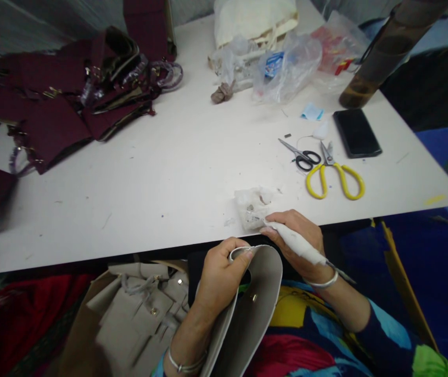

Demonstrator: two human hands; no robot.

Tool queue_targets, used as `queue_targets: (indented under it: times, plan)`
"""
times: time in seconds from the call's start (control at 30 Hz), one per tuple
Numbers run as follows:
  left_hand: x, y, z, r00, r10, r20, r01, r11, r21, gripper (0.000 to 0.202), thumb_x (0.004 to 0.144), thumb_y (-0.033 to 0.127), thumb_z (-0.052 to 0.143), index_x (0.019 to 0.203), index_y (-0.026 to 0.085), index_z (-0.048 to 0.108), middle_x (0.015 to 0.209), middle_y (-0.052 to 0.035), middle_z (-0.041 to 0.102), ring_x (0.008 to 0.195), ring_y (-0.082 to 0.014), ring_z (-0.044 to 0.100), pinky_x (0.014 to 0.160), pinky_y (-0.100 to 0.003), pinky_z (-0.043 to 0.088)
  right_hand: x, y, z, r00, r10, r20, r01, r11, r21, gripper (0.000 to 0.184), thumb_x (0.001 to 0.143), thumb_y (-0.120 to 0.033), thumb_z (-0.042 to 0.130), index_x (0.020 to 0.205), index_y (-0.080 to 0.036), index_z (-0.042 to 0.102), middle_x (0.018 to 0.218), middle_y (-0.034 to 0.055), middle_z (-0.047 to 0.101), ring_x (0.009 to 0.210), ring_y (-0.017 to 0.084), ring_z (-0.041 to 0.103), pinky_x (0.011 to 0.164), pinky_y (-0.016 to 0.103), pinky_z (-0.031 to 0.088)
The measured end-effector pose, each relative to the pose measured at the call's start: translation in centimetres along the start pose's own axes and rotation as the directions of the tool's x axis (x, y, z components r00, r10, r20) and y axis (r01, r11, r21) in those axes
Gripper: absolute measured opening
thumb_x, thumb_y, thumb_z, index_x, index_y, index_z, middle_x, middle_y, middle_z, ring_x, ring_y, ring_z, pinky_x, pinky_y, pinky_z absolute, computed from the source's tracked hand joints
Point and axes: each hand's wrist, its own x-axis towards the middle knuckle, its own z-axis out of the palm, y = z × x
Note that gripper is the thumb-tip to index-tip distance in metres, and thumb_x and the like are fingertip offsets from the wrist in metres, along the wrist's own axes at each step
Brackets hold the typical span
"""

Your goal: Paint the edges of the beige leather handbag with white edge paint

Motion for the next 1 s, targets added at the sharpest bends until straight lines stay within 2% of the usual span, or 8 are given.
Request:
queue_targets:
  times: [0.2, 0.3, 0.37, 0.43, 0.5, 0.6, 0.73, 1.0]
  plan:
    - [0.1, -0.3, -0.4, 1.0, -0.002, 0.021, 0.001, 1.0, 0.023, 0.019, 0.084, 0.034, 0.068, 0.083, 0.016, 0.074, 0.071, 0.0002, 0.064, 0.068, -0.0155, 0.053, 0.066, -0.026, 0.042, 0.5, -0.4, -0.2, 0.998, 0.013, 0.062, -0.014, 1.0, 0.006, 0.016, 0.101, -0.037, 0.068, 0.106, -0.022, 0.071, 0.093, 0.0078, 0.079, 0.082, 0.023, 0.071, 0.078, 0.036, 0.055]
    - [0.0, -0.2, -0.5, 1.0, 0.002, 0.027, -0.003, 1.0, 0.022, 0.018, 0.083, 0.033, 0.068, 0.082, 0.016, 0.074, 0.073, -0.0007, 0.066, 0.07, -0.0162, 0.055, 0.067, -0.026, 0.043, 0.7, -0.9, -0.8, 0.995, 0.097, 0.002, -0.097, 0.987, 0.128, 0.017, 0.1, -0.038, 0.068, 0.101, -0.022, 0.071, 0.091, 0.0069, 0.078, 0.08, 0.021, 0.071, 0.076, 0.035, 0.055]
    - [-0.1, -0.2, -0.4, 0.999, -0.006, 0.036, 0.005, 1.0, 0.018, 0.018, 0.083, 0.032, 0.069, 0.083, 0.016, 0.075, 0.073, -0.001, 0.067, 0.07, -0.0164, 0.056, 0.067, -0.027, 0.043, 0.5, -1.2, -1.2, 0.971, 0.24, 0.015, -0.233, 0.924, 0.303, 0.018, 0.101, -0.039, 0.066, 0.098, -0.022, 0.07, 0.086, 0.0045, 0.075, 0.075, 0.019, 0.07, 0.072, 0.032, 0.055]
    - [-0.1, -0.3, -0.3, 0.999, -0.015, 0.045, 0.014, 1.0, 0.009, 0.018, 0.083, 0.033, 0.07, 0.084, 0.016, 0.075, 0.072, -0.0007, 0.067, 0.068, -0.016, 0.055, 0.066, -0.026, 0.043, 0.1, -1.3, -1.4, 0.928, 0.353, 0.122, -0.366, 0.798, 0.479, 0.021, 0.103, -0.04, 0.063, 0.096, -0.021, 0.069, 0.078, 0.0014, 0.072, 0.069, 0.017, 0.067, 0.067, 0.029, 0.053]
    - [-0.2, -0.5, -0.1, 0.998, -0.013, 0.054, 0.013, 1.0, -0.002, 0.019, 0.083, 0.034, 0.07, 0.085, 0.016, 0.075, 0.071, -0.0003, 0.066, 0.067, -0.0155, 0.054, 0.064, -0.026, 0.042, -0.3, -1.4, -1.3, 0.895, 0.38, 0.232, -0.442, 0.69, 0.573, 0.023, 0.104, -0.04, 0.062, 0.094, -0.02, 0.068, 0.072, -0.0002, 0.069, 0.065, 0.015, 0.065, 0.063, 0.027, 0.051]
    - [-0.2, -0.6, 0.0, 0.998, -0.002, 0.061, 0.003, 1.0, -0.014, 0.019, 0.083, 0.034, 0.071, 0.085, 0.016, 0.075, 0.069, 0.0004, 0.064, 0.065, -0.0146, 0.052, 0.062, -0.025, 0.04, -0.8, -1.5, -0.9, 0.873, 0.377, 0.309, -0.487, 0.637, 0.598, 0.025, 0.102, -0.041, 0.063, 0.093, -0.019, 0.068, 0.071, -0.0005, 0.067, 0.064, 0.015, 0.063, 0.062, 0.026, 0.05]
    - [-0.3, -0.3, 0.1, 0.998, 0.004, 0.064, -0.002, 0.999, -0.033, 0.018, 0.082, 0.033, 0.072, 0.082, 0.016, 0.074, 0.066, 0.001, 0.062, 0.062, -0.0139, 0.051, 0.06, -0.024, 0.039, -0.9, -1.6, -0.8, 0.876, 0.369, 0.31, -0.481, 0.676, 0.557, 0.024, 0.101, -0.041, 0.064, 0.092, -0.019, 0.067, 0.071, -0.0007, 0.067, 0.064, 0.015, 0.062, 0.063, 0.027, 0.049]
    - [-0.5, -0.3, 0.3, 0.995, 0.017, 0.097, -0.014, 1.0, -0.028, 0.014, 0.081, 0.03, 0.071, 0.079, 0.017, 0.073, 0.069, -0.0003, 0.066, 0.065, -0.0156, 0.055, 0.064, -0.026, 0.043, 0.6, -1.3, -1.8, 0.915, 0.211, 0.344, -0.346, 0.851, 0.396, 0.025, 0.103, -0.039, 0.058, 0.088, -0.021, 0.067, 0.074, -0.0001, 0.064, 0.068, 0.015, 0.059, 0.068, 0.029, 0.049]
